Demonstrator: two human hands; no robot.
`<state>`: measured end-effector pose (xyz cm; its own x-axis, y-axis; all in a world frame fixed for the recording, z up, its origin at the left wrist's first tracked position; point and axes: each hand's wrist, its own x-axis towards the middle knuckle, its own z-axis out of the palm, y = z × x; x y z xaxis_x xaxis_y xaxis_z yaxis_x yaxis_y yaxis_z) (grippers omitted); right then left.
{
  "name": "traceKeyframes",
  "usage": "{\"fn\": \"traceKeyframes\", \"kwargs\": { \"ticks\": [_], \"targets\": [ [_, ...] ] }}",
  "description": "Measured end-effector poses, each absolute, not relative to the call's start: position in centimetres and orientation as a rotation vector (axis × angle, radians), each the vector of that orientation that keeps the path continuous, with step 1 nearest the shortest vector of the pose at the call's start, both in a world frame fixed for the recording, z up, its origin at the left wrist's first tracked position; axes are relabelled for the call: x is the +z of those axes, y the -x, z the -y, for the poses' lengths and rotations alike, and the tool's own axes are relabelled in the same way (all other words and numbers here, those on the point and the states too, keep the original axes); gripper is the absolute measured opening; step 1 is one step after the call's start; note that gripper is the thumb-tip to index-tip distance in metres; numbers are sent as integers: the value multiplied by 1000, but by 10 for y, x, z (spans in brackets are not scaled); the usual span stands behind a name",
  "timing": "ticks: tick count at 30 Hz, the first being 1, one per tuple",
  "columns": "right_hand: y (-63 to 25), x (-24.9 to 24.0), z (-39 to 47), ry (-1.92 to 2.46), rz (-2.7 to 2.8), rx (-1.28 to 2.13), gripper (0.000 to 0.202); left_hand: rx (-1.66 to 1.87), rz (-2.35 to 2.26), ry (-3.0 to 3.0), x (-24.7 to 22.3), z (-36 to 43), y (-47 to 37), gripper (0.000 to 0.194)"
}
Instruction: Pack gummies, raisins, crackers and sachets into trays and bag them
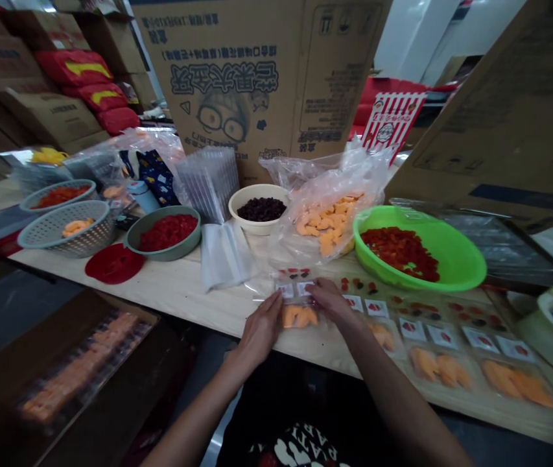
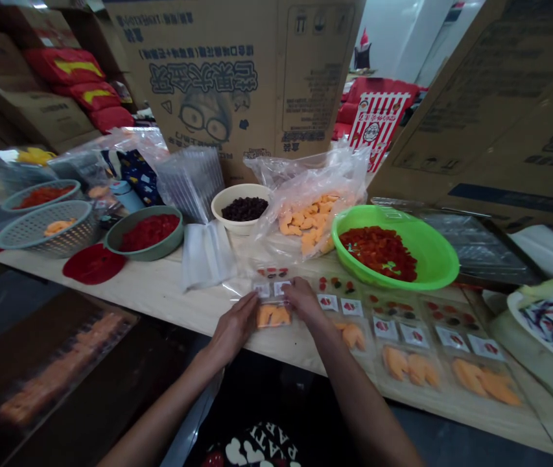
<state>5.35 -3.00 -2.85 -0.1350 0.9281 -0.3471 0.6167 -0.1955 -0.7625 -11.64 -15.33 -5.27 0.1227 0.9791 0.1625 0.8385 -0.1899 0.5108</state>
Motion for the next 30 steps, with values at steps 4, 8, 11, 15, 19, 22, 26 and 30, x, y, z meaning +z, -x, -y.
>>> {"fn": "traceKeyframes", "kwargs": {
  "ticks": [4,8,11,15,19,22,26,30],
  "targets": [
    [-72,-19,30,1623,1484,1565,12,804,-1903,-2172,-30,155,133,73],
    [-129,10,45,1407,1333,1755,24,956,-2093,-2295,11,159,148,69],
    [-166,32,66,1101,1191,2027,39,760,-2163,-2391,26,156,145,66],
    [-164,40,100,814,1108,2378,45,467,-2031,-2476,18,142,124,63],
    [-139,15,111,692,1054,2635,42,573,-1747,-2600,15,135,117,69],
    [-138,-2,104,770,993,2584,40,632,-1462,-2658,25,137,128,82],
    [-148,-8,94,902,944,2434,40,600,-1238,-2627,30,143,142,90],
    [-147,-6,94,1003,1084,2326,37,639,-1178,-2625,22,144,143,92]
  ]
}}
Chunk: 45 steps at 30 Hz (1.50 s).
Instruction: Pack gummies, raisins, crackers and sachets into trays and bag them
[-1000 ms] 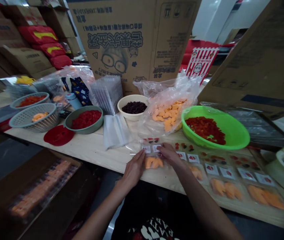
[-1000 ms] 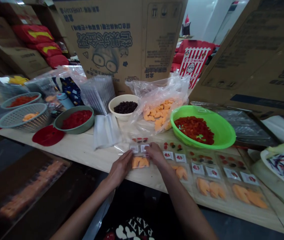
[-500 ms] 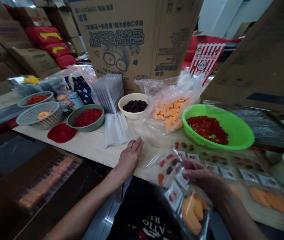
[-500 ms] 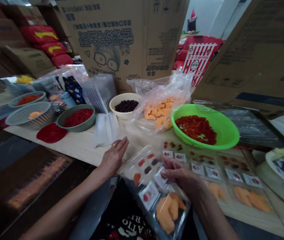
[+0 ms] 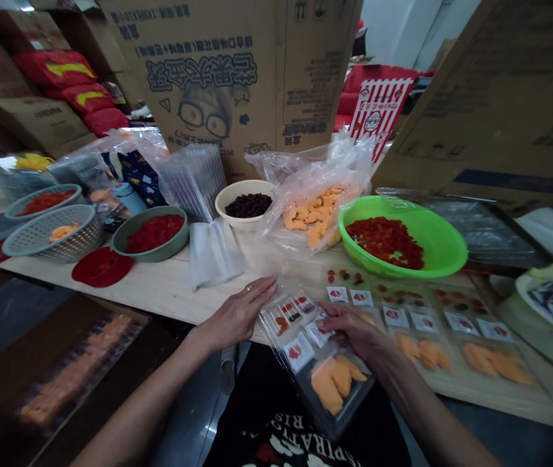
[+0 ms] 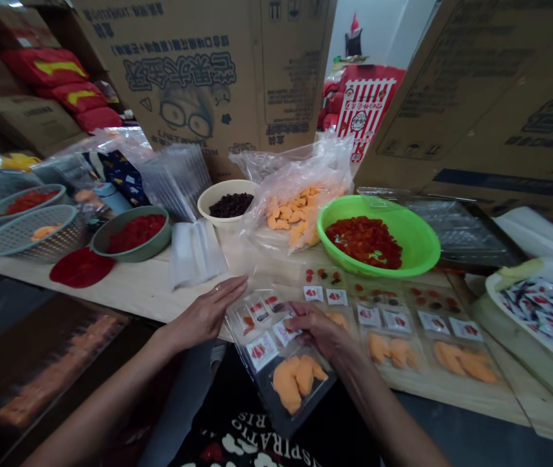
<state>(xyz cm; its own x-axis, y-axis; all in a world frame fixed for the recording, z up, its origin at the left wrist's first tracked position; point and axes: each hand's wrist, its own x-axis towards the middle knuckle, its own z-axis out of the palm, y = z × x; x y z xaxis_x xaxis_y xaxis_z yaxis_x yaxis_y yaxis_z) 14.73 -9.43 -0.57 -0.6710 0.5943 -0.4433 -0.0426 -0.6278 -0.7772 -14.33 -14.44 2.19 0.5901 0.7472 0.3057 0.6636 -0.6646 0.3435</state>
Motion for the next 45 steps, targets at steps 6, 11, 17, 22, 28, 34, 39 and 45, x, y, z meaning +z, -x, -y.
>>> {"fn": "traceKeyframes", "kwargs": {
  "ticks": [6,11,17,22,28,34,39,45],
  "targets": [
    [-136,-4,96,1191,986,2246,50,475,-1135,-2726,10,145,141,102],
    [-117,-3,101,1237,977,2067,48,650,-1217,-2683,-14,154,127,98],
    [-87,-15,101,1323,956,1858,98,485,-1246,-2325,-23,168,130,108],
    [-73,-36,93,1542,1528,1466,62,262,-1283,-2062,-2,182,134,98],
    [-61,-17,104,1801,2467,410,29,47,-1577,-1985,-5,201,89,117],
    [-34,0,100,1203,3015,70,49,326,-1579,-2134,-29,200,104,89],
    [-4,-5,82,1106,2987,-5,38,535,-1580,-2197,-39,192,123,66],
    [3,-7,85,1217,3067,-74,31,837,-1580,-1960,-36,191,128,71]
  ]
}}
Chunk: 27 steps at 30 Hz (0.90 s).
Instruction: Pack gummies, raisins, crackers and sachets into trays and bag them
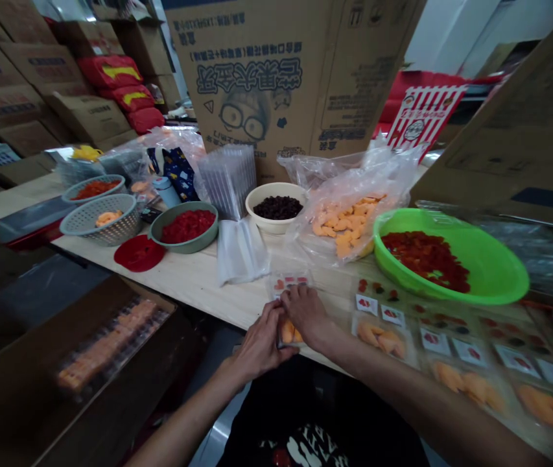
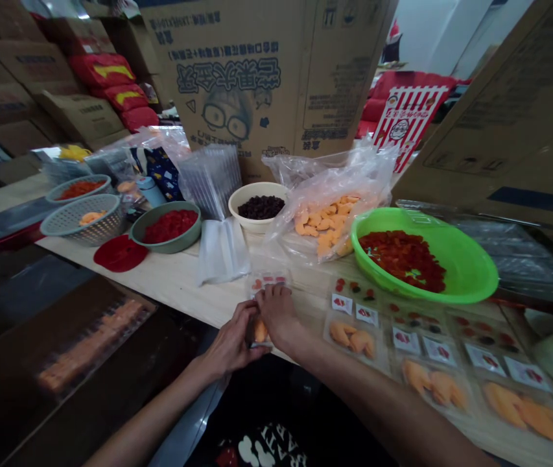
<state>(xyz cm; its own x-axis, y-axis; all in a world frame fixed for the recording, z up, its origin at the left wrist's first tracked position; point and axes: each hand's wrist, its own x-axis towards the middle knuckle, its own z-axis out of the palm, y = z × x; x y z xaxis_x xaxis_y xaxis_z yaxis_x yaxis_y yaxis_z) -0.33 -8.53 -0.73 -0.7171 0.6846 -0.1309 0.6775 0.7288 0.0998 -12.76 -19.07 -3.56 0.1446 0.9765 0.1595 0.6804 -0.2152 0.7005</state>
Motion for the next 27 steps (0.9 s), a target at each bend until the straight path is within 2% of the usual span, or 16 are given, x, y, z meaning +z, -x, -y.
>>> {"fn": "traceKeyframes", "kwargs": {
  "ticks": [3,8,10,14,17,22,27],
  "targets": [
    [7,-6,77,-1027,-2836,136,34,910,-1585,-1914,-38,189,127,70],
    [7,-11,73,-923,-2960,177,25,1064,-1655,-1918,-48,181,129,84],
    [0,-18,82,-879,-2994,127,22,1117,-1675,-1950,-52,182,128,73],
    [-23,-23,115,-728,-3033,-11,22,1103,-1705,-2051,-59,195,125,34],
    [-43,-15,142,-674,-3036,-128,28,1086,-1775,-2101,-63,207,120,31],
    [-64,-7,158,-804,-2989,-367,43,973,-1637,-2210,-69,199,102,25],
    [-61,-26,131,-1094,-2939,-339,51,670,-1768,-2050,-49,165,99,24]
  ]
}}
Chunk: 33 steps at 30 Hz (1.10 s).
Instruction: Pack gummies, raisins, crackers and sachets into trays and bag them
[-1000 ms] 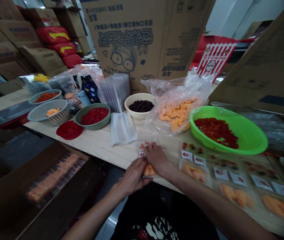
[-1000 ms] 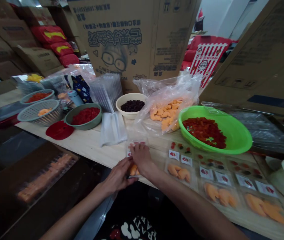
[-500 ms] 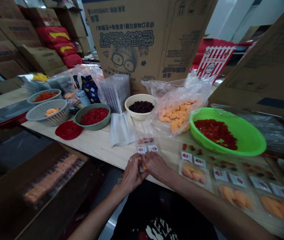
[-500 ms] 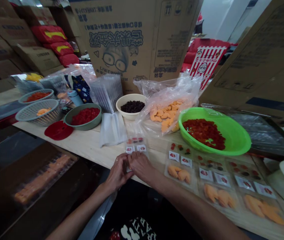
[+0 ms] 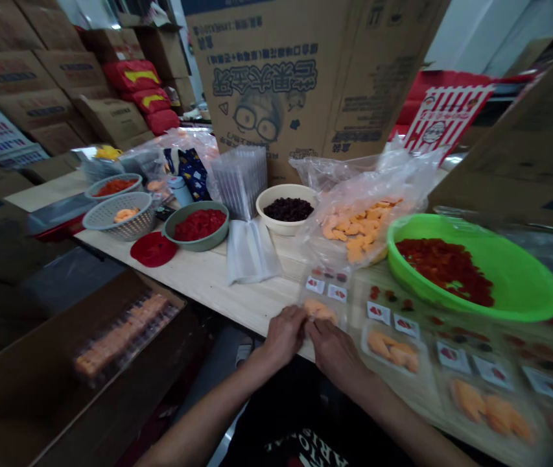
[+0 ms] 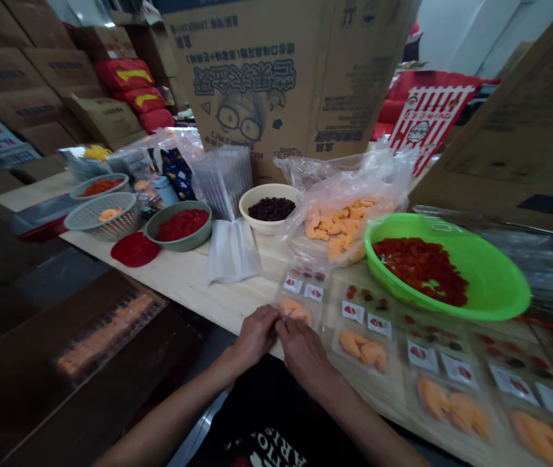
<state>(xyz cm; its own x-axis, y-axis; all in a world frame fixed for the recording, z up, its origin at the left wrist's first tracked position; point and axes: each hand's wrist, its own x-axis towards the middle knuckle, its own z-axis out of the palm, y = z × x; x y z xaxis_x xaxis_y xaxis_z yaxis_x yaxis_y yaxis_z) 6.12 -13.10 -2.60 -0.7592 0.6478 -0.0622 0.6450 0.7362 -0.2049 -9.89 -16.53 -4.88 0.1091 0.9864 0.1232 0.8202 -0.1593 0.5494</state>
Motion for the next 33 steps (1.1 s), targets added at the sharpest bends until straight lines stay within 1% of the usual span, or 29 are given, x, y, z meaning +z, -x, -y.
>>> {"fn": "traceKeyframes", "kwargs": {
  "ticks": [2,4,5,7,9,11,13,17,19,22,24,25,27,30,33],
  "targets": [
    [-60,-31,123,1120,2897,338,48,586,-1593,-2072,-29,154,117,35],
    [-62,-31,120,1132,2903,361,47,618,-1494,-2121,-10,141,147,42],
    [-63,-30,120,1122,2908,376,47,668,-1584,-2125,-2,133,165,39],
    [-66,-26,122,1081,2918,404,43,682,-2061,-2015,5,115,202,27],
    [-67,-22,124,1033,2927,431,36,486,-2352,-1861,1,94,234,20],
    [-67,-17,124,1000,2928,450,32,337,-2393,-1802,-8,78,255,15],
    [-66,-10,122,980,2917,480,31,320,-2381,-1812,-15,69,264,10],
    [-55,6,112,994,2803,577,32,375,-2397,-1874,-12,75,253,24],
    [-43,14,106,1034,2655,561,35,458,-2363,-1983,-5,88,238,30],
    [-14,22,94,1119,2483,380,53,591,-2216,-2245,1,109,209,32],
    [5,25,84,1200,2499,245,62,625,-2110,-2377,1,121,192,31],
    [13,26,80,1247,2539,204,61,640,-2086,-2405,0,125,186,31],
    [22,27,75,1327,2639,201,50,679,-2105,-2401,-3,131,177,31],
    [24,29,75,1326,2710,335,34,682,-2195,-2357,-8,134,173,28],
    [20,32,83,1298,2671,429,37,610,-2208,-2394,-9,132,171,22]
  ]
}}
